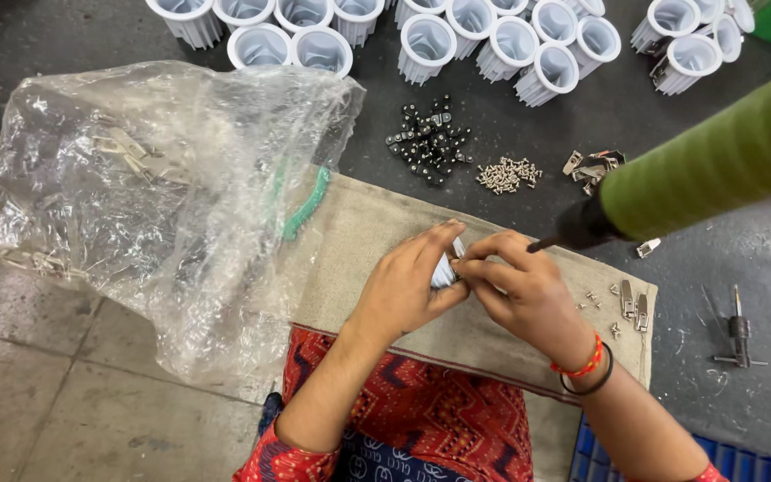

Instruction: The person assembles white plastic lamp holder bases at a factory workbench. They pick small screws and metal terminal parts from the table, position them into the holder, and drive the screws in with a green electric screwdriver, completing one holder at a time and setting finished units aside.

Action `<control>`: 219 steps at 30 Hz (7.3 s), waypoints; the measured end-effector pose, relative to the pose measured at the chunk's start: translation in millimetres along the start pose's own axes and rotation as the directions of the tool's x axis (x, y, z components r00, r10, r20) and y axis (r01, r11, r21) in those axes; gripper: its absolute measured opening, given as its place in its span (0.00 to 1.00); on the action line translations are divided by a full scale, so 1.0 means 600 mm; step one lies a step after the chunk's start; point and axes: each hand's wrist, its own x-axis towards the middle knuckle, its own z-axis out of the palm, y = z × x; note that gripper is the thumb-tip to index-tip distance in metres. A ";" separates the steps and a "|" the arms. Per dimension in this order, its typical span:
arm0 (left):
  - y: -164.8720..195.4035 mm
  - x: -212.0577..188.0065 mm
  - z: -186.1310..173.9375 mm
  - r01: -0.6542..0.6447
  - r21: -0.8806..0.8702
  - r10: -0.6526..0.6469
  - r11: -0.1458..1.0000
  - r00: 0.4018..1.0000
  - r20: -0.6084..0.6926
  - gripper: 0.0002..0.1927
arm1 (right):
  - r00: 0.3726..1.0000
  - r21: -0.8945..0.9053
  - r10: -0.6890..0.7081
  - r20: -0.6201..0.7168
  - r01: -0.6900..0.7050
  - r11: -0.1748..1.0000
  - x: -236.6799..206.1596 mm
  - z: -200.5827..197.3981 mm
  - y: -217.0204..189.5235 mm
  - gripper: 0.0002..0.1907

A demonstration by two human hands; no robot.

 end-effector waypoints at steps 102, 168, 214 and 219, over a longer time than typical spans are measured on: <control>0.031 -0.019 -0.059 0.001 0.028 0.001 1.000 0.998 -0.065 0.32 | 0.805 0.857 0.437 -0.400 0.161 0.489 0.038 -0.052 -0.031 0.13; 0.039 0.002 0.010 -0.055 0.154 0.084 0.987 0.978 -0.189 0.36 | 0.881 -0.193 0.471 0.039 -0.456 0.869 0.002 -0.142 0.362 0.19; 0.029 0.003 0.002 -0.037 0.094 0.052 0.995 0.986 -0.161 0.34 | 0.865 0.152 0.331 -0.378 -0.295 0.943 -0.043 0.084 -0.003 0.11; 0.018 0.010 0.000 -0.085 0.105 0.099 0.991 0.987 -0.131 0.31 | 0.865 0.519 0.485 -0.130 -0.358 0.776 -0.065 0.030 0.096 0.09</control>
